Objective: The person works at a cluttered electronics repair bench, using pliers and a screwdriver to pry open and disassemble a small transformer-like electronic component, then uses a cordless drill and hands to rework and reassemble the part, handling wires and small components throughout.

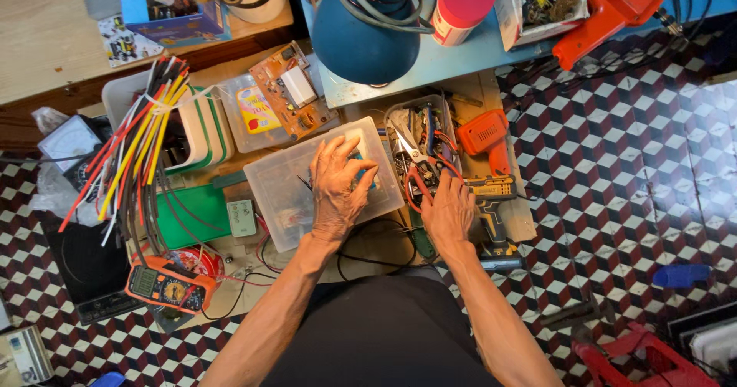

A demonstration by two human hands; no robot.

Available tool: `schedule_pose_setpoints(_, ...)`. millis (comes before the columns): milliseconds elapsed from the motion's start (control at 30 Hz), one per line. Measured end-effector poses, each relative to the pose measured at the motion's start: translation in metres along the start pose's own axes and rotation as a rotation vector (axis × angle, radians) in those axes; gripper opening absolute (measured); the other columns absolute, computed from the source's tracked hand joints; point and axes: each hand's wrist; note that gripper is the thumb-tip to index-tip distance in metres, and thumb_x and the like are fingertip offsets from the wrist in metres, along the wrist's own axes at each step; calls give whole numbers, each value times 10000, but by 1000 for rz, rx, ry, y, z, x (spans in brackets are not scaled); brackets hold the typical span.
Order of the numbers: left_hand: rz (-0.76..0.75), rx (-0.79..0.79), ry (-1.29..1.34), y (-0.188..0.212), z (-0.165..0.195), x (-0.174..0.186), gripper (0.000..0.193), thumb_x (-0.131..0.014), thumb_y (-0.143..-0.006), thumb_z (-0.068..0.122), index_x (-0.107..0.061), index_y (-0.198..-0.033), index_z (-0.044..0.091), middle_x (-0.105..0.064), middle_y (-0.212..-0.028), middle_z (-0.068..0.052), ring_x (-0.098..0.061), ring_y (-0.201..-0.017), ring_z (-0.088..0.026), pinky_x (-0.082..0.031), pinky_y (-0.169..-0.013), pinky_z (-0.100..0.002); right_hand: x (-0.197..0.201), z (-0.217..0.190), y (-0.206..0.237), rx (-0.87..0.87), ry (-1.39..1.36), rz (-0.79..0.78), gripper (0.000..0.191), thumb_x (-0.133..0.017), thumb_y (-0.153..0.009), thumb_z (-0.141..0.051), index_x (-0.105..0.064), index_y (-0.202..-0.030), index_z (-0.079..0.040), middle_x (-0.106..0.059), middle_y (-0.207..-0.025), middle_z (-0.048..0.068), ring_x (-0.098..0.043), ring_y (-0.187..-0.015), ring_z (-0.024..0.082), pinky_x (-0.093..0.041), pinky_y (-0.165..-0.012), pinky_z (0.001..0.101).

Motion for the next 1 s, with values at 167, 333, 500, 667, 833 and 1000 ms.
schedule_pose_setpoints(167,33,12,-23,-6,-5,3,111,-782,-863,170,-768,-947,98,-666,-1298,-124,-525,-1334,-355,-300,-1219,-533,2,-13,-22,22,77,-167,571,-725,-770,-163,-562,-1283,26,-621,-1200,246,-646,-1048,398,-462,-892,535)
schedule_pose_setpoints(333,67,-1,3,-13,-11,13,91,-776,-860,158,-750,-925,100,-656,-1304,-122,-536,-1324,-339,-317,-1208,-529,25,2,-26,-225,-154,-434,601,-737,-800,-231,-586,-1348,-33,-684,-1137,225,-674,-1028,382,-507,-846,464)
schedule_pose_setpoints(500,89,3,23,-19,-16,22,90,-773,-870,156,-737,-930,99,-653,-1291,-110,-537,-1329,-331,-325,-1211,-527,65,28,23,-518,-945,-676,735,-785,-743,-204,-588,-1425,-14,-699,-942,58,-607,-802,113,-452,-700,261)
schedule_pose_setpoints(667,86,11,32,-17,-18,22,98,-766,-873,155,-729,-941,94,-652,-1304,-106,-535,-1338,-325,-324,-1213,-528,43,16,54,-631,-971,-724,702,-810,-719,-370,-611,-1350,-137,-576,-727,31,-564,-630,134,-443,-576,268)
schedule_pose_setpoints(833,76,15,9,-16,-13,21,77,-765,-876,155,-736,-930,107,-649,-1306,-105,-529,-1336,-330,-316,-1217,-529,24,7,30,-590,-839,-707,637,-690,-856,-616,-639,-954,11,-475,-696,50,-451,-540,131,-344,-500,280)
schedule_pose_setpoints(1000,89,23,15,-17,-13,22,74,-760,-885,163,-735,-926,108,-651,-1311,-102,-527,-1342,-322,-319,-1219,-521,45,2,26,-601,-719,-679,574,-684,-803,-579,-631,-981,-36,-552,-659,0,-535,-493,121,-418,-462,267)
Point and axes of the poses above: each hand's wrist, its own y-axis away from the middle knuckle, its own x-axis out of the back of the hand, z = x × y
